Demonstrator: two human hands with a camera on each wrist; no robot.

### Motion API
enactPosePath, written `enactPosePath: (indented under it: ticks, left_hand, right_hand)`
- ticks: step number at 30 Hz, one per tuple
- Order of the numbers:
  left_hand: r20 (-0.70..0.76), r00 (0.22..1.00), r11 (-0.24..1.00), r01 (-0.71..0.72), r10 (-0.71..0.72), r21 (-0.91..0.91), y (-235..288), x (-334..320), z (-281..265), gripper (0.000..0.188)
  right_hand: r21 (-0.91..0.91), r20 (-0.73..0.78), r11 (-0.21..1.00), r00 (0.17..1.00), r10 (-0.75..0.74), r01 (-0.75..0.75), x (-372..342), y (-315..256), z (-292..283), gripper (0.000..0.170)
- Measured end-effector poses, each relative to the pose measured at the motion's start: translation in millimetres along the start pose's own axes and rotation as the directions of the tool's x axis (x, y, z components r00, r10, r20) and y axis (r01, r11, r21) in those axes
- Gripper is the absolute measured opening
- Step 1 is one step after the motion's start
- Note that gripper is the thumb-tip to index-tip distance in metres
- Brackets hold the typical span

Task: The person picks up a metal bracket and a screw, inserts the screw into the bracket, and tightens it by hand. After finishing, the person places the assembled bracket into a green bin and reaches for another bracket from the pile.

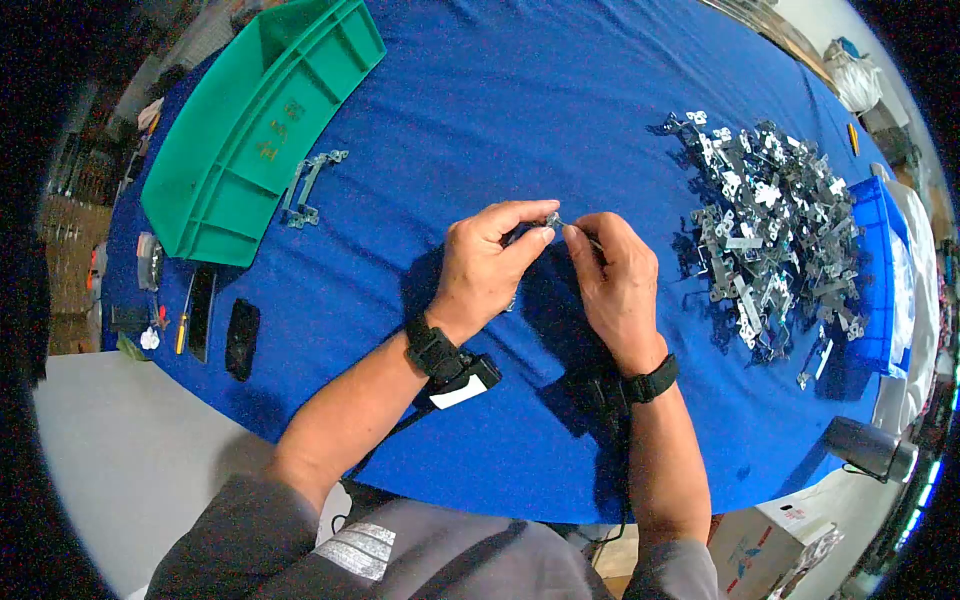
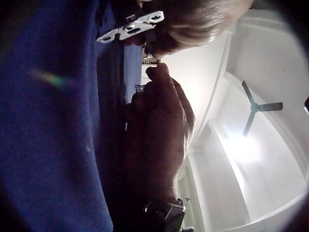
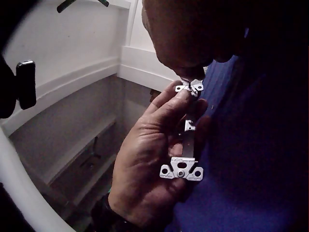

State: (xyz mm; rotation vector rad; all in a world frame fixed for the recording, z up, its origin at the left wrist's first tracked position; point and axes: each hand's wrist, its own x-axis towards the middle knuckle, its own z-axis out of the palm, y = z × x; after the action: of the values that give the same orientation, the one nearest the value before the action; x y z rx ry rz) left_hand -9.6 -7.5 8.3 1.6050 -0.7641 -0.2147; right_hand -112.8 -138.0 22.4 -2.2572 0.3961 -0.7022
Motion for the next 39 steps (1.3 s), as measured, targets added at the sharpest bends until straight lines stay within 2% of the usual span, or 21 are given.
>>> enactPosePath:
  ticks: [4,7,11,16,18,24,33,37,39]
  left_hand:
    - [0.026,0.999,0.999,-0.032,0.031,0.021,0,2,-1,0.025]
    - [0.011,0.999,0.999,-0.037,0.037,0.025,2,1,-1,0.025]
    - [0.005,1.0,1.0,-0.002,0.002,-0.016,1,1,0,0.024]
    - [0.022,0.998,0.995,-0.067,0.066,0.078,0,2,-1,0.023]
    - [0.017,0.998,0.995,-0.069,0.068,0.076,-1,2,-1,0.024]
    - [0.017,0.996,0.99,-0.09,0.089,0.104,2,2,-1,0.022]
    - [0.016,0.993,0.984,-0.114,0.113,0.137,2,2,-1,0.022]
    - [0.012,0.996,0.986,-0.092,0.091,0.138,3,1,-2,0.022]
    - [0.006,0.997,0.989,-0.083,0.083,0.122,1,1,-1,0.022]
  right_hand:
    - [0.011,-0.02,0.999,0.999,-0.032,0.033,1,1,2,0.011]
    - [-0.005,0.001,1.0,1.0,0.006,-0.006,0,-2,1,0.011]
    - [0.006,-0.025,0.999,0.999,-0.035,0.035,1,2,3,0.01]
    - [0.018,-0.052,0.997,0.996,-0.075,0.076,1,4,3,0.011]
    - [-0.01,-0.014,1.0,1.0,0.005,-0.006,-1,3,2,0.011]
    - [-0.039,-0.011,0.999,1.0,0.021,-0.022,-1,3,1,0.019]
    - [-0.155,-0.011,0.988,1.0,-0.015,0.013,-1,5,4,0.034]
    - [-0.187,0.011,0.982,1.0,-0.02,0.022,-1,5,4,0.029]
    - [0.047,-0.016,0.998,0.999,0.049,-0.048,0,-4,6,0.021]
